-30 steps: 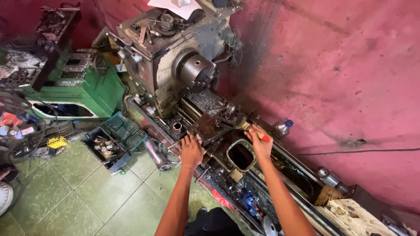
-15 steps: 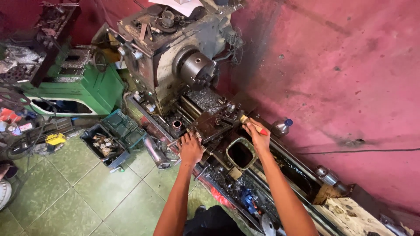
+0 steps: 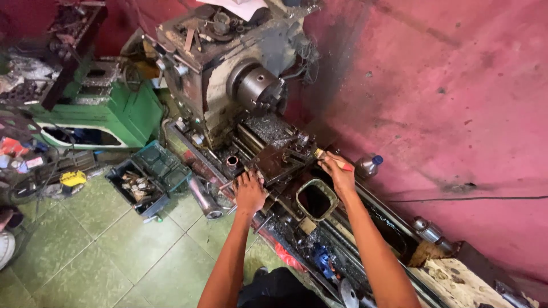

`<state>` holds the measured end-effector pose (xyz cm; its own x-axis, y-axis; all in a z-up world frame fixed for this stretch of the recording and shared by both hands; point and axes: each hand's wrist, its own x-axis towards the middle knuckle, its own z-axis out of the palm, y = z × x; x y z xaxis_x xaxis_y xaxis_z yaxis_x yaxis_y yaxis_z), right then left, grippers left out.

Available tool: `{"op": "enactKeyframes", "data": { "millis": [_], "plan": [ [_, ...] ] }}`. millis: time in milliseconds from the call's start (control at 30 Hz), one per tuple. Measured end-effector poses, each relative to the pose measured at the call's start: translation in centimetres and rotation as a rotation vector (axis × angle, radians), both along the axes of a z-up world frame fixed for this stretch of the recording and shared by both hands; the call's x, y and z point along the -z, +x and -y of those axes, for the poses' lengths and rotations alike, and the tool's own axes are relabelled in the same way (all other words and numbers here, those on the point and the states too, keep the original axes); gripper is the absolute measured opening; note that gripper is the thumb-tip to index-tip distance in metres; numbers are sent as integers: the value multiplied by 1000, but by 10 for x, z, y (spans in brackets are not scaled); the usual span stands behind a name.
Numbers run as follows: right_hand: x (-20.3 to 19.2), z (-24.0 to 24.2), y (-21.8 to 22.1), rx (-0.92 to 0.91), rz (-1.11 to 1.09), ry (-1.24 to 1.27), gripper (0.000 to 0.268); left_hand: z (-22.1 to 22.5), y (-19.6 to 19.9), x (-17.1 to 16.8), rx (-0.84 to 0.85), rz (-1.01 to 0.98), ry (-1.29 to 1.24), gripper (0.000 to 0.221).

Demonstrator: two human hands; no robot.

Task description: Cleaning metal shavings and debris from a lathe machine using a small brush

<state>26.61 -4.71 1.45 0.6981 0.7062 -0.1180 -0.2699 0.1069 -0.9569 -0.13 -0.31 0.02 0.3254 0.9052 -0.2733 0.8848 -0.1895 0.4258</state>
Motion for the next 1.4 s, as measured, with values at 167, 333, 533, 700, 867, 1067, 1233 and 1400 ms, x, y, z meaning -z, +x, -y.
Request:
{"op": "enactKeyframes", "data": {
  "millis": [167,333,533,700,867,1067,1233,1400],
  "plan": [
    [5,7,16,-79,-25,-80,32,-1,0,8,-10,19,69,68],
    [4,3,8,22,-16,9,33,0,-1,13,-9,12,86,70],
    [1,4,-4,205,-54,163,28,-12,-1,25,7,20,88,71],
    [19,-3,13,136,-44,126,21,-9,0,33,-9,53,61,72],
    [11,0,42,28,48,88,21,-5,-2,14,-5,76,87,70],
    [-27,4,3,45,96,80,25,-2,-4,21,0,50,156,67],
    [-52,7,1,-58,138,-14,30,1,-4,21,-2,61,188,66],
    [-71,-6,19,-131,494,-121,35,2,-3,19,-18,58,195,66]
  ]
}}
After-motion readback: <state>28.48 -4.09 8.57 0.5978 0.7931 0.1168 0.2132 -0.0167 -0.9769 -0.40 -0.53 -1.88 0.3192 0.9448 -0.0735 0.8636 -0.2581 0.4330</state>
